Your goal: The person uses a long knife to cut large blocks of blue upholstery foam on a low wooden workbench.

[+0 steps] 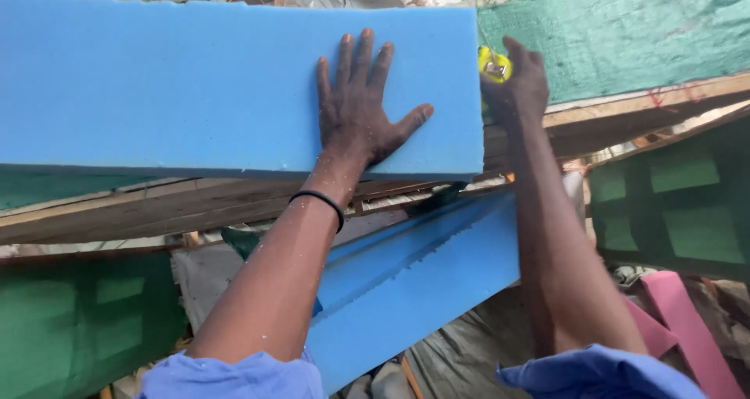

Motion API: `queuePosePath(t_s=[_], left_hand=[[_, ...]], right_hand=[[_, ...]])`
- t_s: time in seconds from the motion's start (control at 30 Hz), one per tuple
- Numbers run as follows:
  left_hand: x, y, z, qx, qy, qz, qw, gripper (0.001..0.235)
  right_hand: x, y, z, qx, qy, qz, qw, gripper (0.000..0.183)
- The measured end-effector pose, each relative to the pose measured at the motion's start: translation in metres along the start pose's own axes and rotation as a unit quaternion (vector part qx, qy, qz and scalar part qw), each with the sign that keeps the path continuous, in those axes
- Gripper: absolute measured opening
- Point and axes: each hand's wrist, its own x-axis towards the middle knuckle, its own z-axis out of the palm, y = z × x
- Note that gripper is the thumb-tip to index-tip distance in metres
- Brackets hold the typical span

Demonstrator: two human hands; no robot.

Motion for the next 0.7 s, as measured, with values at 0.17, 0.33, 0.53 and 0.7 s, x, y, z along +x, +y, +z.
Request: queuePosePath(t_s=[0.17, 0.33, 0.53, 0.7], left_hand=[[0.002, 0.001, -0.004, 0.007, 0.002, 0.005, 1.0, 0.115], [-0.001, 0.0, -0.005, 0.011, 0.0, 0.009, 1.0, 0.113], [-0.003, 0.0, -0.012, 0.003, 0.012, 0.007, 1.0, 0.109], [0.003, 0.011, -0.035, -0.008, -0.08, -0.052, 0.995, 0.118]], right_hand=[[-0.003, 0.011, -0.011, -0.039, 0.007, -0.098, 0.994, 0.061], [0.015, 0.045, -0.037, -0.068, 0.079, -0.089, 0.991, 0.057], [0.005, 0.125, -0.07, -0.089, 0.26, -0.131, 0.953, 0.064], [-0.139, 0.073, 0.026, -0.42, 0.193, -0.224, 0.858, 0.057]])
